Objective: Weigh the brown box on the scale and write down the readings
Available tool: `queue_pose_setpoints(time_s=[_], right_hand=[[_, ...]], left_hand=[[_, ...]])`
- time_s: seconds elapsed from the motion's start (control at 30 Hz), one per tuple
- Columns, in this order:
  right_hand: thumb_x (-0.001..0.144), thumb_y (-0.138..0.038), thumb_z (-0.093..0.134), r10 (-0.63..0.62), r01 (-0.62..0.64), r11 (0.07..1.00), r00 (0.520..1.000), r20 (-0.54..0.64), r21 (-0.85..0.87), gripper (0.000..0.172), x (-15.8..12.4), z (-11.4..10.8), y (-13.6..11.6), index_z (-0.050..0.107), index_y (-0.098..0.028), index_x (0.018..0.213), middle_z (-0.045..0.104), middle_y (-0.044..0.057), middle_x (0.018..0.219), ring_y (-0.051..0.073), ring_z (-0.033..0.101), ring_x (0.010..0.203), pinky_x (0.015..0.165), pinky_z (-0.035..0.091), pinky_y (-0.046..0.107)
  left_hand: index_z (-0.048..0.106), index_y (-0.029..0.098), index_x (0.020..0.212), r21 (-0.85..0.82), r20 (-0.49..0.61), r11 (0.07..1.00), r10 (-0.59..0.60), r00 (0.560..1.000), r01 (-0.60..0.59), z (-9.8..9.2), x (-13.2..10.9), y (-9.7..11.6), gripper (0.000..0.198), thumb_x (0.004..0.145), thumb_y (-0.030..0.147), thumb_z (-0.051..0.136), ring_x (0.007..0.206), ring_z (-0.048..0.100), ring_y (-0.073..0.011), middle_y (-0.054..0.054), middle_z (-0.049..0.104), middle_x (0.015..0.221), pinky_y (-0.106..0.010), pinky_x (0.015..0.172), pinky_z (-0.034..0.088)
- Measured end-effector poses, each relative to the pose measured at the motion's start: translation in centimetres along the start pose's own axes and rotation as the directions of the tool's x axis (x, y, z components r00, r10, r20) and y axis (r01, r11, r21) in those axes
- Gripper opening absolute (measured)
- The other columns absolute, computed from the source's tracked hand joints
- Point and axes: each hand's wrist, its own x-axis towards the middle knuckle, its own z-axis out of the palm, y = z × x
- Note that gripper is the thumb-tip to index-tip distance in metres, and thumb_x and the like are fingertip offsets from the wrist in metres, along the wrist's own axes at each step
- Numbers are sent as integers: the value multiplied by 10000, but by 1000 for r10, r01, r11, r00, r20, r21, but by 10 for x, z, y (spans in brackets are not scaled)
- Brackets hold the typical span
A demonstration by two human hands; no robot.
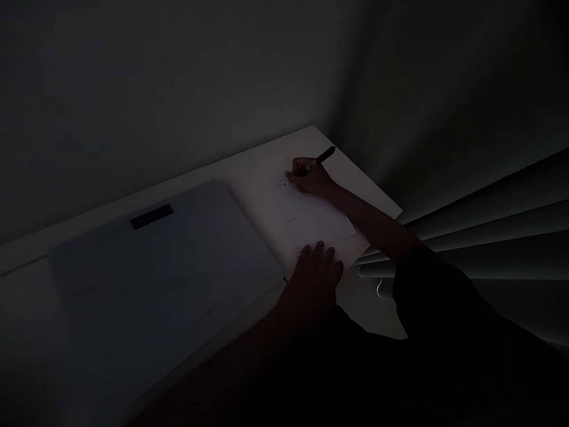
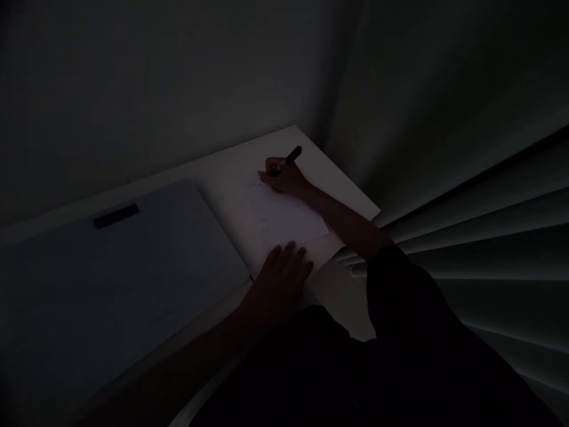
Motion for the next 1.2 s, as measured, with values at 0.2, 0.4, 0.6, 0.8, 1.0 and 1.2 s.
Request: queue_pose_setpoints(time_s=[0.2, 0.4, 0.6, 0.8, 1.0, 1.2], right_hand=[[969, -530, 638, 3, -3, 1000, 1000, -11, -5, 449, -1, 1, 0, 409, -229, 727, 449, -59, 546, 79, 450, 491, 460, 388, 199], [986, -530, 617, -44, 45, 999, 998, 42, -26, 460, -3, 0, 0, 403, -225, 716, 461, -50, 574, 72, 453, 519, 505, 412, 191], [1032, -401, 565, -41, 42, 998, 999, 18, -51, 406, -1, 1, 1, 382, -225, 714, 446, -54, 570, 71, 444, 516, 510, 406, 198], [1038, -299, 515, -35, 34, 995, 999, -10, -91, 377, 0, 3, 0, 371, -227, 697, 425, -59, 534, 76, 434, 495, 505, 392, 208], [1030, -234, 506, -4, 4, 997, 1000, -3, -77, 357, -2, 3, -5, 358, -230, 705, 410, -56, 550, 79, 448, 513, 514, 398, 202], [1037, -366, 532, -25, 24, 998, 1000, -9, -64, 396, 2, 2, 4, 333, -238, 720, 379, -65, 555, 82, 428, 498, 511, 385, 210]], left_hand=[[514, 131, 1465, -53, 51, 998, -20, 999, 22, -4, 1, -1, 473, 1000, 205, 462, 1513, 403, -430, -207, 490, 1584, -652, 1240, 344], [498, 136, 1474, -31, 29, 999, -13, 999, 14, 1, 0, 0, 479, 1003, 224, 483, 1530, 375, -425, -208, 473, 1598, -668, 1227, 345], [507, 141, 1452, 10, 33, 1000, -7, 999, 6, 1, 1, 0, 467, 992, 222, 489, 1518, 395, -428, -204, 487, 1589, -666, 1216, 369], [485, 120, 1463, -17, 25, 1000, 0, 1000, 0, 2, 0, 0, 483, 996, 236, 508, 1517, 386, -445, -219, 477, 1592, -675, 1223, 346], [472, 146, 1477, -53, 30, 999, -11, 999, 13, 3, -1, -1, 488, 995, 217, 496, 1545, 351, -414, -204, 461, 1607, -660, 1255, 299], [500, 130, 1452, -11, 30, 1000, -5, 1000, 6, 0, 0, 0, 474, 985, 210, 500, 1521, 387, -433, -206, 476, 1598, -659, 1229, 351]])
